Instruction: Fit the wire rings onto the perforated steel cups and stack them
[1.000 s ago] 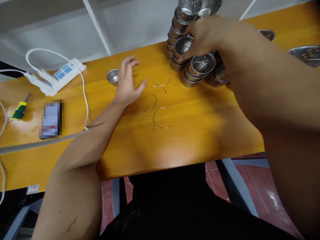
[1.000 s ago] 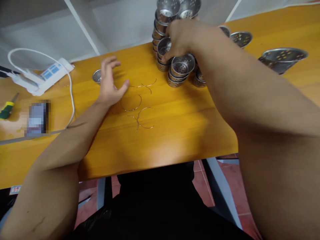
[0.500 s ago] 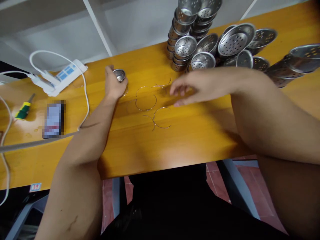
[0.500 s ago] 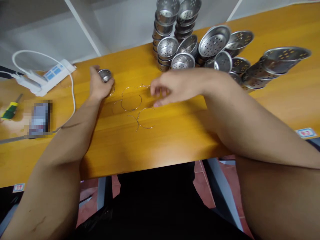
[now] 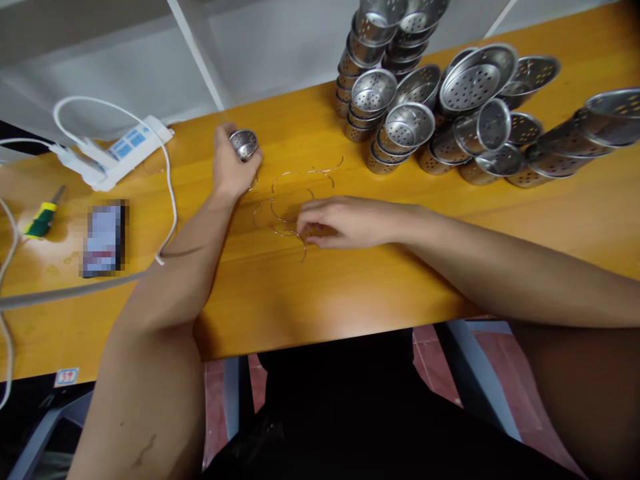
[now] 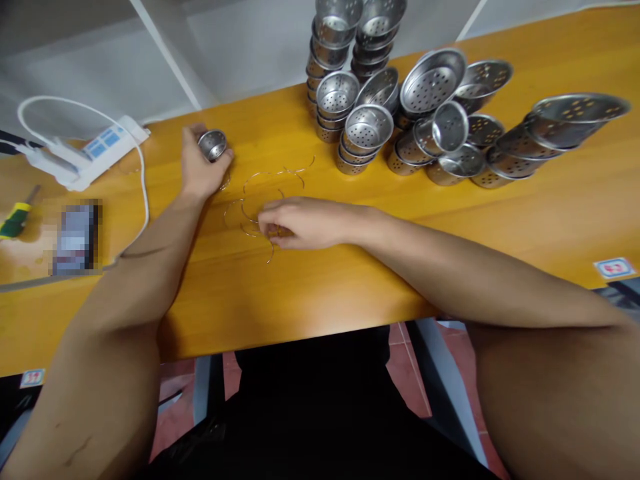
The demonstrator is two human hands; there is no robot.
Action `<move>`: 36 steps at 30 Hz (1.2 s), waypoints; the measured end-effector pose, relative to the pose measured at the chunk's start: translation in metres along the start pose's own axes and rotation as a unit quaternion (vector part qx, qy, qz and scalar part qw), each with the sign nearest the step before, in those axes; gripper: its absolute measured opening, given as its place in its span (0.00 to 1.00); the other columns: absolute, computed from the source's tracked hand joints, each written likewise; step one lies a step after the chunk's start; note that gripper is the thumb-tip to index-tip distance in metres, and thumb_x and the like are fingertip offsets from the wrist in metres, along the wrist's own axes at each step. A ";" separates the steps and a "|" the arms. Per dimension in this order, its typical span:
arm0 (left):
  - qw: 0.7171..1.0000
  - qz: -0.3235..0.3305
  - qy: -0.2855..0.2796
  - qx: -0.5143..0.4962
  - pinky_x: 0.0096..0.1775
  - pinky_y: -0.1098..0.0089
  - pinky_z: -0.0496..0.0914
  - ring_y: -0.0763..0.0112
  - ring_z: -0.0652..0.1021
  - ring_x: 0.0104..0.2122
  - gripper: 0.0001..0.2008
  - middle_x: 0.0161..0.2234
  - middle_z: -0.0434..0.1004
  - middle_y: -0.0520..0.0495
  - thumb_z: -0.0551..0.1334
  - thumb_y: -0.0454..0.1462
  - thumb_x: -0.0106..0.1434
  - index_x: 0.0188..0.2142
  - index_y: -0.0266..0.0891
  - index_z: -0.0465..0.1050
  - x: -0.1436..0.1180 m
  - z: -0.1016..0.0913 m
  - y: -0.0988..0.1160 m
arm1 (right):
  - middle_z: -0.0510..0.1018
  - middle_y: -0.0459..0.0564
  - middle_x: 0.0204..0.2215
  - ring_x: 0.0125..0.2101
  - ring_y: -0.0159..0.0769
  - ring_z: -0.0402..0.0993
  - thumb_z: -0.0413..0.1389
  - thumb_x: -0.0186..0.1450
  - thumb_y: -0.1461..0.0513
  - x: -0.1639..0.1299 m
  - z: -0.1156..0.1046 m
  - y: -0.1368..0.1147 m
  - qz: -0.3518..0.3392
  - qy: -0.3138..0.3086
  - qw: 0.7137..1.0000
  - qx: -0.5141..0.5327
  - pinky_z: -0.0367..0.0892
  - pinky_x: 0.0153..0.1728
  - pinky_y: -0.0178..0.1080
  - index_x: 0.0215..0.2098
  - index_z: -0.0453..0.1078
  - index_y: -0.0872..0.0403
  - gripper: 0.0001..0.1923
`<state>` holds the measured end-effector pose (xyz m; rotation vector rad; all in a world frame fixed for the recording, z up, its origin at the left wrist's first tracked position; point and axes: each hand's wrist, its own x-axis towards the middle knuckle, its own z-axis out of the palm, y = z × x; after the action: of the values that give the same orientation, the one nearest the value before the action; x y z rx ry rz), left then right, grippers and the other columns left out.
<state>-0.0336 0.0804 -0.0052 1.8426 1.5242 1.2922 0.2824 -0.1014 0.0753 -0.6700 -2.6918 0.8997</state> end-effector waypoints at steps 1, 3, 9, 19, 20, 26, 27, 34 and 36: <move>1.000 0.005 -0.003 -0.003 0.86 0.31 0.69 0.36 0.78 0.77 0.35 0.71 0.80 0.40 0.87 0.42 0.64 0.61 0.53 0.70 0.002 0.001 -0.004 | 0.86 0.58 0.60 0.57 0.50 0.85 0.66 0.82 0.62 -0.001 0.004 0.003 0.007 0.029 0.999 -0.012 0.77 0.62 0.50 0.61 0.81 0.51 0.11; 1.000 0.018 -0.010 -0.003 0.84 0.29 0.70 0.35 0.79 0.76 0.34 0.71 0.80 0.41 0.85 0.44 0.65 0.63 0.55 0.71 0.005 0.003 -0.012 | 0.79 0.68 0.73 0.69 0.65 0.80 0.73 0.81 0.49 0.000 0.015 0.003 0.047 0.071 0.995 -0.052 0.75 0.72 0.61 0.77 0.75 0.53 0.33; 0.995 0.095 -0.031 0.013 0.80 0.27 0.72 0.36 0.80 0.74 0.29 0.67 0.83 0.43 0.82 0.54 0.72 0.64 0.58 0.72 0.001 0.003 -0.007 | 0.79 0.75 0.72 0.70 0.71 0.74 0.70 0.84 0.47 0.016 0.045 -0.012 0.117 0.075 0.974 -0.181 0.69 0.73 0.63 0.74 0.80 0.60 0.32; 0.994 0.037 -0.093 0.053 0.81 0.29 0.61 0.42 0.71 0.78 0.35 0.62 0.83 0.46 0.79 0.69 0.71 0.59 0.54 0.71 -0.004 -0.002 0.016 | 0.90 0.70 0.58 0.57 0.58 0.86 0.54 0.86 0.70 0.012 -0.004 -0.017 0.181 -0.055 0.951 -0.244 0.68 0.58 0.50 0.57 0.87 0.61 0.17; 0.995 0.035 -0.080 0.044 0.81 0.29 0.63 0.42 0.72 0.76 0.35 0.63 0.83 0.46 0.81 0.66 0.69 0.59 0.55 0.71 -0.002 -0.001 0.011 | 0.90 0.71 0.58 0.57 0.59 0.87 0.53 0.86 0.71 0.012 -0.006 -0.018 0.181 -0.065 0.950 -0.246 0.68 0.57 0.50 0.59 0.87 0.62 0.18; 0.999 0.029 -0.041 -0.001 0.81 0.30 0.65 0.44 0.76 0.72 0.36 0.67 0.81 0.46 0.87 0.57 0.66 0.60 0.55 0.70 0.001 0.002 -0.001 | 0.92 0.67 0.56 0.52 0.57 0.87 0.59 0.79 0.70 0.014 -0.011 -0.020 0.169 -0.096 0.947 -0.257 0.71 0.51 0.49 0.57 0.87 0.57 0.15; 0.999 0.027 -0.037 0.000 0.81 0.28 0.65 0.42 0.77 0.72 0.35 0.67 0.80 0.45 0.87 0.57 0.66 0.59 0.55 0.71 0.001 0.002 0.000 | 0.92 0.67 0.57 0.52 0.58 0.88 0.61 0.79 0.70 0.014 -0.012 -0.020 0.174 -0.108 0.944 -0.260 0.71 0.50 0.49 0.57 0.87 0.58 0.14; 0.996 0.037 -0.080 0.032 0.83 0.30 0.62 0.44 0.72 0.77 0.34 0.67 0.78 0.42 0.80 0.63 0.77 0.63 0.50 0.68 -0.004 0.000 0.008 | 0.91 0.72 0.58 0.56 0.59 0.89 0.64 0.80 0.68 0.015 -0.011 -0.022 0.154 -0.154 0.924 -0.314 0.72 0.52 0.48 0.61 0.86 0.65 0.15; 0.997 0.043 -0.061 0.000 0.82 0.26 0.64 0.36 0.75 0.76 0.34 0.67 0.79 0.40 0.82 0.63 0.70 0.60 0.53 0.71 -0.002 0.002 0.006 | 0.91 0.71 0.58 0.55 0.59 0.88 0.64 0.79 0.67 0.014 -0.009 -0.018 0.147 -0.147 0.927 -0.312 0.72 0.52 0.48 0.60 0.86 0.63 0.14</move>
<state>-0.0289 0.0768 -0.0023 1.9684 1.3964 1.1927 0.2669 -0.1024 0.0945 -1.1694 -3.2270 0.1654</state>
